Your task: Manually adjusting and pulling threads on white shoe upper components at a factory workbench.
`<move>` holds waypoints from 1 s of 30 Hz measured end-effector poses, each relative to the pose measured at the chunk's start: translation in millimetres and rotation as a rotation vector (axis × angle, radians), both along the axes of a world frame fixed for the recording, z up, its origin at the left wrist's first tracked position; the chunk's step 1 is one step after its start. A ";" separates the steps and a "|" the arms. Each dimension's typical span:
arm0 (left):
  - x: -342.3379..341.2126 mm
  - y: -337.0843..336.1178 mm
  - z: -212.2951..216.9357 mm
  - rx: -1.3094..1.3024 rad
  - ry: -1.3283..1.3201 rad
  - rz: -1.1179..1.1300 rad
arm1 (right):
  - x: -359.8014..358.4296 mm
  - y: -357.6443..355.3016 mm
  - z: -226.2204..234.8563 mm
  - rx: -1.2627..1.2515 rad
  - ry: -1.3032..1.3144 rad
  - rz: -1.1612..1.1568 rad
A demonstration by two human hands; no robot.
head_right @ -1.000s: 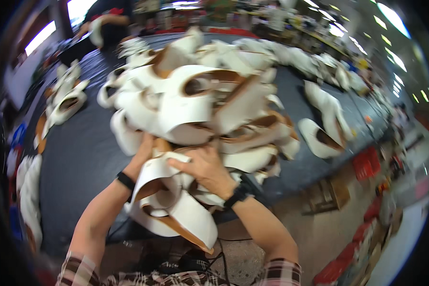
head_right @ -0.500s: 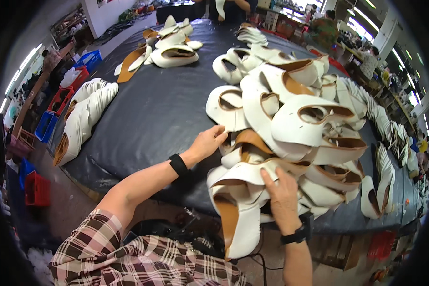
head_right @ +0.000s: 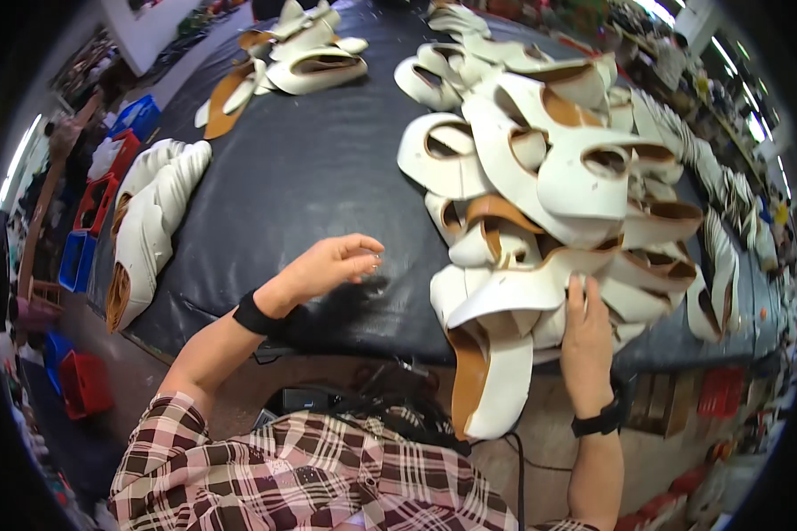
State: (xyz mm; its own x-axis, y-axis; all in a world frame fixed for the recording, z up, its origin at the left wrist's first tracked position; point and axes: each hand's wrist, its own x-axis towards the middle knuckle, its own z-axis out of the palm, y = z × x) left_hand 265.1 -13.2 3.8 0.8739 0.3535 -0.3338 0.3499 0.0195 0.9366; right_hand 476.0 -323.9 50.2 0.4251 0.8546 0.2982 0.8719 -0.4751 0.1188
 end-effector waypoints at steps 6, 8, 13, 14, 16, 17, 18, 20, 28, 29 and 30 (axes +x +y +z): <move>-26.3 -32.9 -10.2 0.459 -0.002 -0.254 | -33.7 4.9 75.6 0.215 0.485 -0.206; -42.5 -29.5 -19.8 0.544 -0.093 -0.220 | -54.5 19.7 134.5 0.490 0.807 -0.249; -77.1 -23.2 -27.9 0.693 -0.079 -0.254 | -58.1 37.3 276.2 0.545 0.456 0.197; -86.5 -28.3 -38.4 0.798 -0.178 -0.218 | -41.7 52.6 306.0 0.444 0.406 0.204; -104.8 -33.7 -47.1 0.938 -0.129 -0.168 | -33.7 150.1 295.9 0.714 0.244 0.252; -111.6 -38.0 -49.5 0.974 -0.099 -0.145 | -20.8 187.5 304.9 0.518 0.287 0.272; -115.2 -41.6 -51.3 1.010 -0.073 -0.131 | -5.1 223.0 313.3 0.321 0.322 0.281; -110.5 -43.4 -52.4 1.012 -0.090 -0.140 | 47.6 290.7 285.6 0.233 0.365 0.281; -93.1 -33.1 -42.2 0.855 -0.017 -0.160 | 213.0 435.8 53.3 -0.226 0.136 0.173; -94.9 -32.7 -43.4 0.844 0.011 -0.152 | 208.7 446.1 37.4 -0.295 0.146 0.111; -94.5 -33.8 -44.5 0.869 0.013 -0.155 | 221.6 449.5 18.1 -0.301 0.101 0.167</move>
